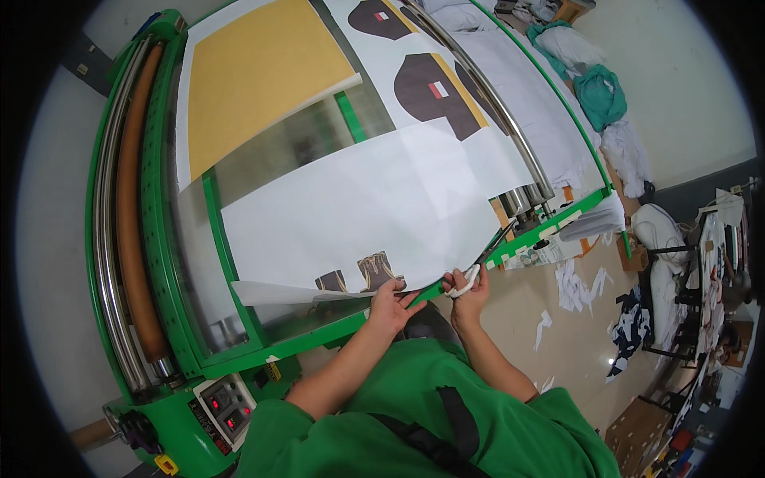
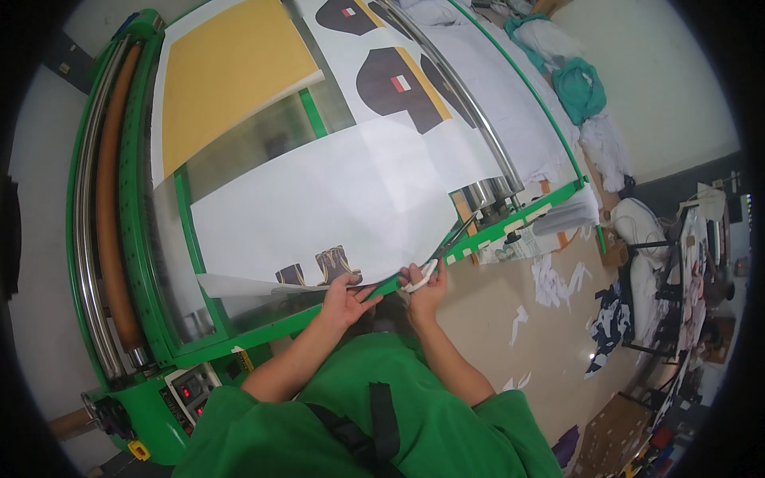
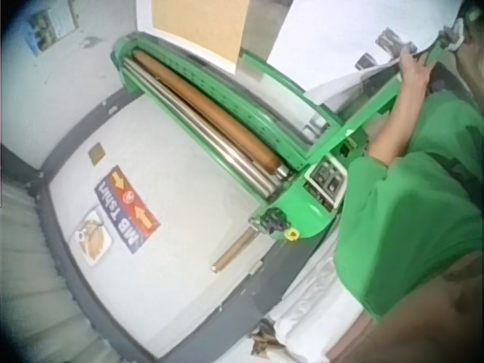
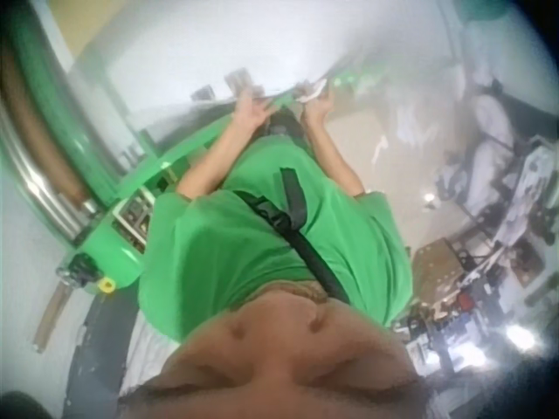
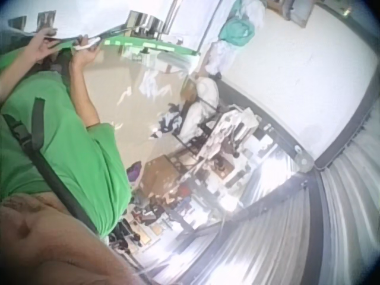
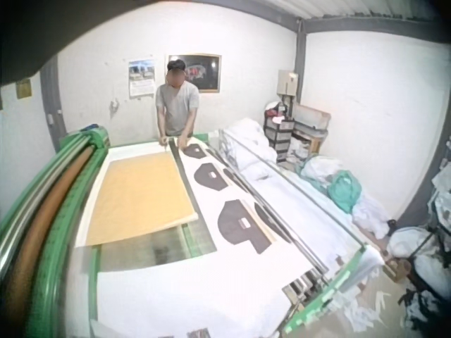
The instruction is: The person aligns a large white fabric sheet on a heat press table with a coworker, then uses shears to cut the fabric in half. The person continues to cut out printed t-shirt design shapes from the fabric.
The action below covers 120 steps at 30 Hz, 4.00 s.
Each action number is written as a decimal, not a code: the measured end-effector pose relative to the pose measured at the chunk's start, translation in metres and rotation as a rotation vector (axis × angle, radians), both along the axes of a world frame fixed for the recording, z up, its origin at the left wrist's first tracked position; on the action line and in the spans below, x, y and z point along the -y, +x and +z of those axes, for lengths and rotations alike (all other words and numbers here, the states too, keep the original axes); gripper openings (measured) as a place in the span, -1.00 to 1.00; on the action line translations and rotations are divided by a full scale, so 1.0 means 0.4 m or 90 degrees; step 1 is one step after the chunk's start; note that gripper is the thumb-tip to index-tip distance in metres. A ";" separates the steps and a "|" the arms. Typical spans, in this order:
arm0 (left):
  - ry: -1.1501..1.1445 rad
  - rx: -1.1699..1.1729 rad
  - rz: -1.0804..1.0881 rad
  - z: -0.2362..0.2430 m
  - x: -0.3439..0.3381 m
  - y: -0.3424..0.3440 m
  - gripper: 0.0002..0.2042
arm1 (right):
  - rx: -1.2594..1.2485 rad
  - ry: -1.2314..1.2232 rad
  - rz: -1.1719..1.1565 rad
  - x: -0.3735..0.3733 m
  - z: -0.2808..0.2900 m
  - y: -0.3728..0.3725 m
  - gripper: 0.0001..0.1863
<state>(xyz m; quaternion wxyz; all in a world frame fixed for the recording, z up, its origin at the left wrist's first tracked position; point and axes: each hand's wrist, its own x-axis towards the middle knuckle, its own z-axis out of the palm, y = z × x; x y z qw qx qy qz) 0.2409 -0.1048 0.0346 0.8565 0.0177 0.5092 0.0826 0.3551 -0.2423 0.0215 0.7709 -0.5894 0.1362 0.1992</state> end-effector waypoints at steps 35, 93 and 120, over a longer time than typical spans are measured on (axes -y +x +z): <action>0.129 -0.010 -0.046 -0.062 0.071 -0.035 -0.75 | -0.114 -0.151 0.656 0.194 0.174 -0.124 -0.17; 0.076 -0.132 0.149 -0.115 0.054 -0.155 -0.68 | -0.046 -0.495 0.023 0.209 -0.762 1.845 -0.38; 0.094 0.070 0.292 -0.016 0.103 0.190 -0.61 | 0.191 -0.146 1.025 -0.014 0.132 0.326 -0.57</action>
